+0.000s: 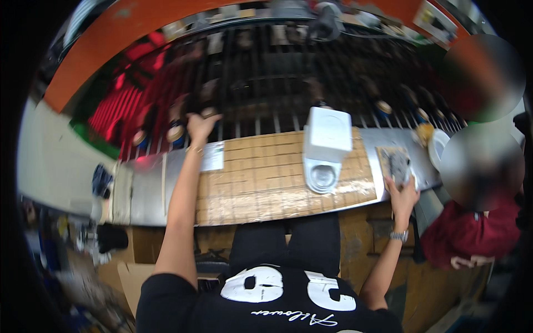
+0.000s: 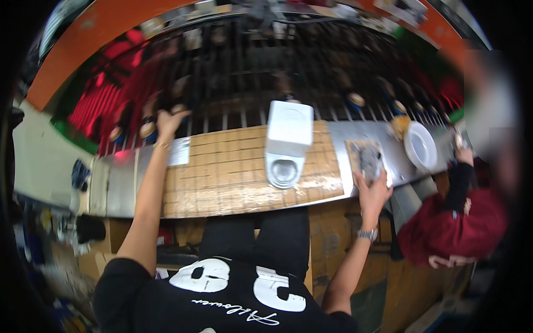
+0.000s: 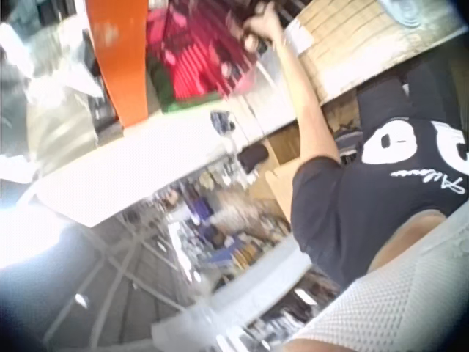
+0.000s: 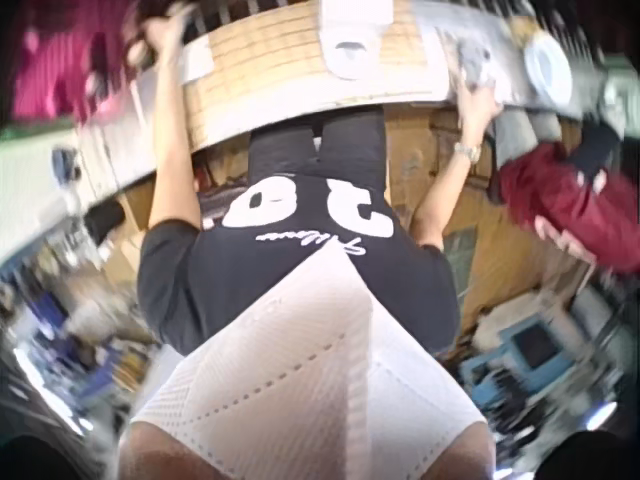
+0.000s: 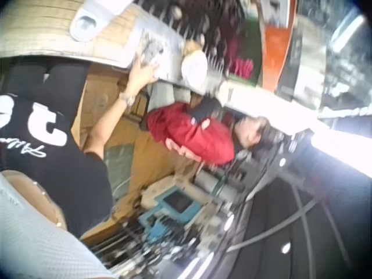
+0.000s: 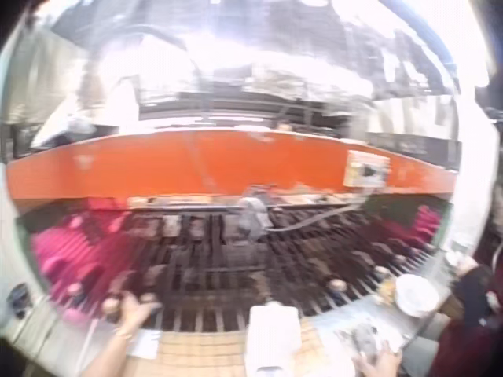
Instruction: The person holds a blue and cork sandal and uses a small brush to apply black paint to the straps. The person repeatedly dips the brush into a white container and paints different sections of the straps, rotating the sandal to reach all sides.
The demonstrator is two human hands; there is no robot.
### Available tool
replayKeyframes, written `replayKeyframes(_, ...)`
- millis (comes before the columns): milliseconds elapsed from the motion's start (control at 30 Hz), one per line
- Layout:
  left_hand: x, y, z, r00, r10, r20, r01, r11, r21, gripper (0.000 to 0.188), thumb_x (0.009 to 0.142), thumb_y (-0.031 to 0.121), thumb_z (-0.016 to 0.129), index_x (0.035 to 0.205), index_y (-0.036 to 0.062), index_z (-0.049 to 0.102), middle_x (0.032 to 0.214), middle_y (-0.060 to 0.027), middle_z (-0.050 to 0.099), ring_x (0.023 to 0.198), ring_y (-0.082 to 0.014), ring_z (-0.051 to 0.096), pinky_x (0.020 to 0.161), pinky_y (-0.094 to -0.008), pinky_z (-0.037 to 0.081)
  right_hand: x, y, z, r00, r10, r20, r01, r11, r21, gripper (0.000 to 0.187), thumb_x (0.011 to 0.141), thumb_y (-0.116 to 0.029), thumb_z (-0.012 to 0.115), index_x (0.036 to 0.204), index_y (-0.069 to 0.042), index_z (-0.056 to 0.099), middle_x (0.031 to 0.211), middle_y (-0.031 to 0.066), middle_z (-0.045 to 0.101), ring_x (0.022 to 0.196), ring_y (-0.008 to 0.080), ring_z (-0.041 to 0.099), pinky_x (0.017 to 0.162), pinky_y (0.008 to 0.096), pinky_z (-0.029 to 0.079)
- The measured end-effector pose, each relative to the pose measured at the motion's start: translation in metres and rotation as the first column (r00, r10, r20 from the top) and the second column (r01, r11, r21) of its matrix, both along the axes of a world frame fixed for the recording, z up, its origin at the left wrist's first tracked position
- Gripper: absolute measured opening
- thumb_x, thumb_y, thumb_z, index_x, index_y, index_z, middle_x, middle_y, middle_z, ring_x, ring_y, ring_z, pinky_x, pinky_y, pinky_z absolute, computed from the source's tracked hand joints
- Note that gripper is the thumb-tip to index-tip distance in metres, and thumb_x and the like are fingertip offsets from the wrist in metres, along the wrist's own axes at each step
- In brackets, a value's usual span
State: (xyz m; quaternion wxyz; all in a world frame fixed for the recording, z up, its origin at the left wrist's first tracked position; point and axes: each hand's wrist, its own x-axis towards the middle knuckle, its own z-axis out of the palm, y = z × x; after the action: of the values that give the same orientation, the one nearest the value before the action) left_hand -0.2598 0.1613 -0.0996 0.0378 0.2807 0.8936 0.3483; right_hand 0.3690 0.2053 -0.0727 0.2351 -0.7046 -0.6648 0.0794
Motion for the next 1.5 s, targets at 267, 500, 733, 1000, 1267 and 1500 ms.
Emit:
replayKeyframes(267, -0.017, 0.01, 0.021, 0.983, 0.002, -0.185, -0.005, 1.0, -0.017, 0.079, 0.052, 0.054, 0.09, 0.094, -0.0103, 0.071, 0.101, -0.0264, 0.073, 0.098, -0.0377, 0.071, 0.088, -0.0422, 0.055, -0.032, -0.005, -0.017, 0.973, 0.059, -0.222, 0.02, 0.941, 0.337, 0.057, 0.08, -0.035, 0.084, 0.106, 0.009, 0.058, 0.09, 0.0243, 0.065, 0.084, 0.0383, 0.062, 0.083, 0.0405, 0.05)
replayKeyframes(500, -0.03, 0.006, 0.083, 0.842, -0.228, 0.49, -0.062, 0.86, 0.506, 0.046, 0.069, 0.03, 0.085, 0.096, -0.0058, 0.074, 0.1, -0.0159, 0.071, 0.09, -0.0233, 0.072, 0.079, -0.0379, 0.062, -0.055, -0.008, -0.021, 0.957, 0.054, -0.284, 0.081, 0.894, 0.441, 0.055, 0.08, -0.031, 0.085, 0.105, 0.01, 0.059, 0.086, 0.0232, 0.064, 0.074, 0.0373, 0.06, 0.072, 0.0424, 0.05)
replayKeyframes(733, 0.053, 0.036, 0.068, 0.949, -0.096, 0.299, -0.025, 0.927, 0.374, 0.054, 0.059, 0.036, 0.09, 0.08, -0.0104, 0.071, 0.085, -0.0184, 0.073, 0.081, -0.0251, 0.074, 0.077, -0.0353, 0.059, -0.051, -0.005, -0.025, 0.95, 0.038, -0.311, 0.147, 0.823, 0.549, 0.054, 0.099, -0.036, 0.064, 0.126, 0.009, 0.058, 0.113, 0.0252, 0.065, 0.094, 0.0334, 0.061, 0.085, 0.0408, 0.047)
replayKeyframes(1000, 0.092, 0.042, 0.02, 0.882, -0.369, -0.294, 0.348, 0.93, -0.121, 0.067, 0.068, 0.045, 0.084, 0.118, 0.0043, 0.067, 0.094, -0.021, 0.074, 0.089, -0.0372, 0.072, 0.081, -0.0446, 0.058, -0.035, -0.038, 0.019, 0.87, -0.006, -0.493, 0.118, 0.974, 0.196, 0.049, 0.106, -0.037, 0.05, 0.121, 0.009, 0.061, 0.108, 0.0238, 0.069, 0.099, 0.033, 0.063, 0.093, 0.0417, 0.046)
replayKeyframes(1267, 0.111, 0.034, 0.019, 0.806, -0.465, -0.367, 0.247, 0.826, -0.506, 0.064, 0.09, 0.053, 0.064, 0.135, 0.0087, 0.058, 0.101, -0.0168, 0.072, 0.093, -0.0343, 0.071, 0.076, -0.0445, 0.057, -0.022, -0.051, 0.013, 0.842, 0.239, -0.483, -0.082, 0.943, 0.323, 0.049, 0.11, -0.032, 0.032, 0.111, 0.007, 0.062, 0.099, 0.0223, 0.067, 0.095, 0.033, 0.061, 0.09, 0.0404, 0.044)
replayKeyframes(1500, 0.126, 0.015, 0.034, 0.804, -0.466, -0.369, 0.261, 0.835, -0.485, 0.053, 0.088, 0.049, 0.068, 0.12, 0.0069, 0.067, 0.116, -0.0157, 0.068, 0.108, -0.0348, 0.066, 0.085, -0.0479, 0.055, -0.026, -0.061, 0.03, 0.878, 0.122, -0.463, -0.058, 0.987, 0.15, 0.035, 0.108, -0.025, 0.043, 0.1, 0.005, 0.06, 0.077, 0.0157, 0.06, 0.07, 0.0224, 0.057, 0.068, 0.0377, 0.046)
